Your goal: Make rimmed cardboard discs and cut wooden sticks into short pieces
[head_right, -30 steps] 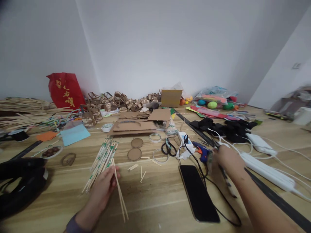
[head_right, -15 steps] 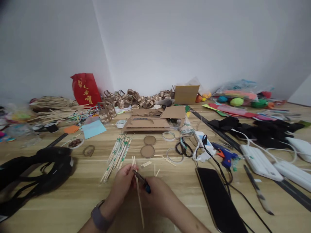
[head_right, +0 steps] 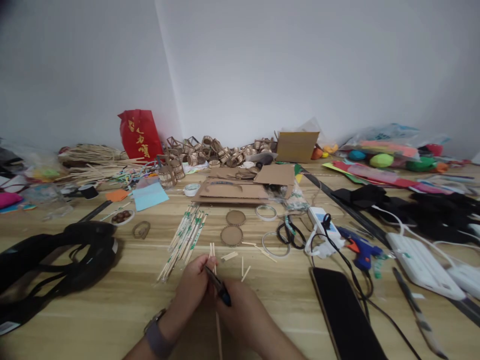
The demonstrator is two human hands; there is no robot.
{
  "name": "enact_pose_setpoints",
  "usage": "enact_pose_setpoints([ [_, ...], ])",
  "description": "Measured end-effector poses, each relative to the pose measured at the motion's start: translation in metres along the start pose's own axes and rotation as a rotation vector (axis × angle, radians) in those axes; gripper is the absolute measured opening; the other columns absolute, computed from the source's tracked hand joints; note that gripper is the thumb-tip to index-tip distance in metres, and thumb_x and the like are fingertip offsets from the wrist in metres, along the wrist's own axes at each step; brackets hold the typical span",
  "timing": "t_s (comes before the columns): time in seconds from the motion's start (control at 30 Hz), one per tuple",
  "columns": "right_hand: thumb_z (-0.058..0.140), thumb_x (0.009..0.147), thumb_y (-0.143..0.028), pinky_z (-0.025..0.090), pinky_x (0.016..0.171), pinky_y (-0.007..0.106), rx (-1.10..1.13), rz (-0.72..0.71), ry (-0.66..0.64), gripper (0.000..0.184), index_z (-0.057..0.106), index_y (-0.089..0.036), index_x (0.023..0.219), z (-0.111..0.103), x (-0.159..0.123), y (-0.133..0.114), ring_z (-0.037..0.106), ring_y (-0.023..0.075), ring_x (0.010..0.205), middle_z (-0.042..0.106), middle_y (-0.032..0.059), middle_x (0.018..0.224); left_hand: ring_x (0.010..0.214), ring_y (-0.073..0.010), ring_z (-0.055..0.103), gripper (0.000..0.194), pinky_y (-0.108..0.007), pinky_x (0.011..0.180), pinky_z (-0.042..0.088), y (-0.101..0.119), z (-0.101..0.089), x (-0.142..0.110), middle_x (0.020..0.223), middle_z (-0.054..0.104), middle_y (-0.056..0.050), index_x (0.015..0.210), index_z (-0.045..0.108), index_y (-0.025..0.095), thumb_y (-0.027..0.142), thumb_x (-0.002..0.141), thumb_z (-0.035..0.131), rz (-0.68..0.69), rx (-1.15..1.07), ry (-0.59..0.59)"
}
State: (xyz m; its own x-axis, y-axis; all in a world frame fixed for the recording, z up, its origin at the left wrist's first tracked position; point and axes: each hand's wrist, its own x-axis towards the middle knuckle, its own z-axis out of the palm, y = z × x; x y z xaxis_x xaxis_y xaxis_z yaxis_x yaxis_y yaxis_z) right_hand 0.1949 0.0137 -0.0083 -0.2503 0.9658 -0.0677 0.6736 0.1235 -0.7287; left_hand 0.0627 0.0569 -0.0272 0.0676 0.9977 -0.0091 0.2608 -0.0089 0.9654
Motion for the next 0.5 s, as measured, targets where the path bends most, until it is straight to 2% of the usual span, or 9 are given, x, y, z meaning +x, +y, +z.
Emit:
enact_pose_setpoints([
  [0.1,0.047,0.077,-0.015,0.037,0.062,0.024,0.007,0.014,0.01,0.023,0.067,-0.015,0.087,0.0,0.0,0.0,0.06,0.0189,0.074,0.072,0.0073,0.083,0.057,-0.0172,0.049,0.035,-0.026,0.055,0.034,-0.002,0.0,0.0,0.058,0.054,0.0,0.064,0.053,0.02,0.046,0.085,0.043,0.048,0.069,0.014],
  [0.2,0.047,0.078,-0.02,0.037,0.061,0.025,0.05,0.06,0.016,0.019,0.065,-0.015,0.08,-0.005,0.001,0.004,0.058,0.0184,0.07,0.069,0.0062,0.076,0.062,-0.0195,0.054,0.038,-0.028,0.06,0.038,-0.004,-0.006,0.002,0.063,0.059,-0.002,0.07,0.059,0.02,0.047,0.089,0.039,0.065,0.108,0.065],
  [0.27,0.048,0.077,-0.025,0.038,0.061,0.025,0.108,0.066,0.053,0.017,0.062,-0.016,0.074,-0.01,0.002,0.01,0.055,0.0175,0.068,0.065,0.0037,0.071,0.074,-0.0223,0.059,0.037,-0.03,0.071,0.042,-0.003,-0.012,0.003,0.075,0.065,-0.006,0.079,0.063,0.02,0.046,0.089,0.039,0.102,0.117,0.138],
  [0.37,0.05,0.078,-0.035,0.04,0.062,0.025,0.243,0.032,0.132,0.018,0.057,-0.019,0.071,-0.022,0.003,0.018,0.051,0.016,0.067,0.058,-0.0007,0.066,0.094,-0.0254,0.061,0.037,-0.033,0.086,0.041,0.003,-0.017,0.001,0.094,0.07,-0.01,0.09,0.067,0.019,0.045,0.09,0.041,0.161,0.126,0.22],
  [0.43,0.053,0.077,-0.042,0.041,0.063,0.025,0.323,0.02,0.194,0.023,0.055,-0.02,0.069,-0.029,0.003,0.021,0.05,0.0153,0.065,0.053,-0.0022,0.063,0.094,-0.0256,0.062,0.039,-0.033,0.086,0.041,0.008,-0.015,-0.004,0.093,0.072,-0.009,0.092,0.069,0.019,0.046,0.09,0.04,0.148,0.11,0.136],
  [0.5,0.055,0.076,-0.047,0.041,0.063,0.025,0.389,0.014,0.25,0.028,0.053,-0.021,0.067,-0.035,0.003,0.02,0.049,0.0151,0.063,0.052,-0.0026,0.061,0.086,-0.0248,0.064,0.042,-0.031,0.079,0.043,0.013,-0.008,-0.012,0.087,0.073,-0.008,0.088,0.07,0.019,0.049,0.09,0.041,0.127,0.099,-0.081],
])
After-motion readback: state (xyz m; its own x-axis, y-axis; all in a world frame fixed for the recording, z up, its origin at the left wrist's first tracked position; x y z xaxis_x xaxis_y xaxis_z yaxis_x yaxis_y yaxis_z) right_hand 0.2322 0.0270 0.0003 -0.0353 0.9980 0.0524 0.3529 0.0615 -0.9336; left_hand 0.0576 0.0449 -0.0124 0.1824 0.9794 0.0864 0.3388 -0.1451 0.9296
